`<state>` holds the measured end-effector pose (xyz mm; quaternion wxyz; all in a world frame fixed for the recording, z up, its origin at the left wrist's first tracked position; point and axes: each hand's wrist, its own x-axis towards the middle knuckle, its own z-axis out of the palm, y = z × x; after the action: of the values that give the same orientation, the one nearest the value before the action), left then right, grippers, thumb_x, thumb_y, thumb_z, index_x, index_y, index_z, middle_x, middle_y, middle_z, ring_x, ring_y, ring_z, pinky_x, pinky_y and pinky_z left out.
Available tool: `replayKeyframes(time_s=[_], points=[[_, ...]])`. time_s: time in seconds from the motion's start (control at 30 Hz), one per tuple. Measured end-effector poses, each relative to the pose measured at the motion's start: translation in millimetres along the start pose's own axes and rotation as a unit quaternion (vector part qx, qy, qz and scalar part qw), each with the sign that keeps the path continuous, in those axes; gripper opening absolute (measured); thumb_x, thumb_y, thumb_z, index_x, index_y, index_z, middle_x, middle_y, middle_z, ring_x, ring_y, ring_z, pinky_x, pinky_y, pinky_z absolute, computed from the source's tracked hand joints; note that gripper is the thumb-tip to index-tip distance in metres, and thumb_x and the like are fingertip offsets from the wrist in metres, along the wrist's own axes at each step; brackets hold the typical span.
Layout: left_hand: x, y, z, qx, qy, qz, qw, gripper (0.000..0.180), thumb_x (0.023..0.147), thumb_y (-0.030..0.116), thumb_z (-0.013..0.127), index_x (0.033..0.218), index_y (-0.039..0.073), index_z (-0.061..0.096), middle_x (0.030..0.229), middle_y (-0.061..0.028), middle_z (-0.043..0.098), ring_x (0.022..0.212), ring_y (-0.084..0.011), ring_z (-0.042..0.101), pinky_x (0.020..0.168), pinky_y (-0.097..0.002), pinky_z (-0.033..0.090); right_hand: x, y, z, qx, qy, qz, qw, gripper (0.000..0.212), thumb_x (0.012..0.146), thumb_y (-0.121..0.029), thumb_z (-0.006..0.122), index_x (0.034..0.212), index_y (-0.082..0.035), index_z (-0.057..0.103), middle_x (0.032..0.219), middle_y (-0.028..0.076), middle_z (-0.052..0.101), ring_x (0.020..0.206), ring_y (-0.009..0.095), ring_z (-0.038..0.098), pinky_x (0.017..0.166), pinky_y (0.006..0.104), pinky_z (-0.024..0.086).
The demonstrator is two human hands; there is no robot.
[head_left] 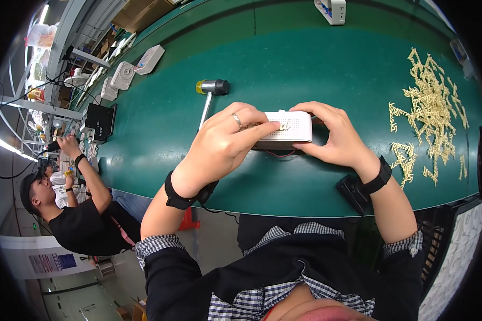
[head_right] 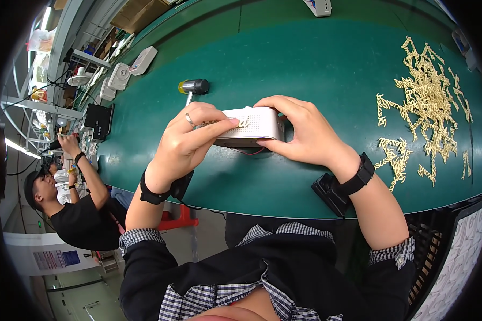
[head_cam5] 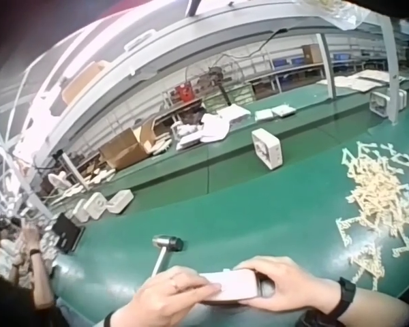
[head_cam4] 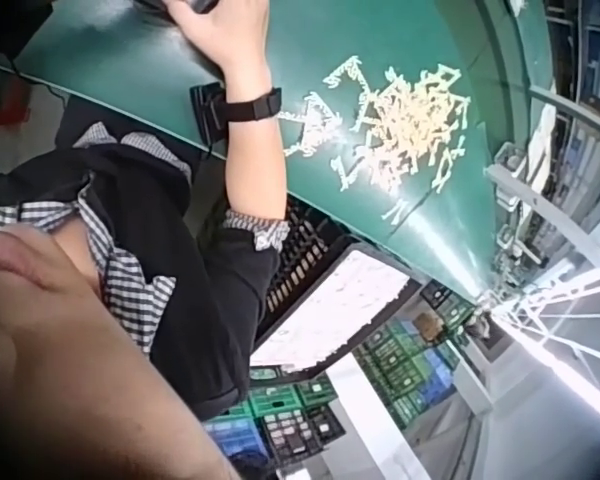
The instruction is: Assemble small metal components into white plastic cases using a rubber mallet on an electronics factory floor.
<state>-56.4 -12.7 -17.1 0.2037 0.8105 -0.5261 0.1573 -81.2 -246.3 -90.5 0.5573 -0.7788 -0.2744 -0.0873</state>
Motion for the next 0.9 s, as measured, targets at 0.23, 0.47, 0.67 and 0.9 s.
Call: replayKeyframes(time_s=[0.23,0.47,0.67,0.9], points=[[-3,0,3,-0.035,0.015,-0.023,0.999,0.033,0.067,-0.007,0.068,0.098,0.005,0.071,0.091,-0.0065,0.063,0.082,-0.0242,0.062,0.067,-0.0343,0.053,0,2,0,-0.008,0.001,-0.009,1.000,0.052,0.065,-0.008,0.078,0.113,-0.001,0.059,0.107,0.013,0.065,0.097,0.029,0.065,0.084,0.0351,0.053],[-4,2,6,-0.034,0.028,-0.042,0.998,0.033,0.067,-0.007,0.069,0.097,0.005,0.071,0.091,-0.0065,0.063,0.084,-0.0249,0.062,0.068,-0.0347,0.053,0,3,0,-0.008,0.004,-0.010,1.000,0.052,0.063,-0.008,0.078,0.112,-0.001,0.060,0.106,0.013,0.065,0.097,0.029,0.065,0.084,0.0346,0.053],[-4,-1,8,-0.038,0.028,-0.021,0.999,0.034,0.067,-0.006,0.068,0.099,0.005,0.070,0.090,-0.0062,0.062,0.084,-0.0250,0.061,0.067,-0.0348,0.052,0,5,0,-0.014,0.002,-0.016,1.000,0.052,0.063,-0.008,0.078,0.111,-0.001,0.060,0.105,0.013,0.066,0.096,0.028,0.065,0.083,0.0343,0.053],[0,13,1,0.076,-0.028,-0.008,0.997,0.039,0.069,-0.002,0.065,0.106,0.007,0.069,0.097,-0.0049,0.060,0.090,-0.0234,0.059,0.075,-0.0367,0.048,0,-1,3,0.019,0.040,-0.049,0.998,0.050,0.066,-0.007,0.077,0.114,-0.006,0.062,0.112,0.013,0.062,0.092,0.028,0.065,0.078,0.0346,0.053]])
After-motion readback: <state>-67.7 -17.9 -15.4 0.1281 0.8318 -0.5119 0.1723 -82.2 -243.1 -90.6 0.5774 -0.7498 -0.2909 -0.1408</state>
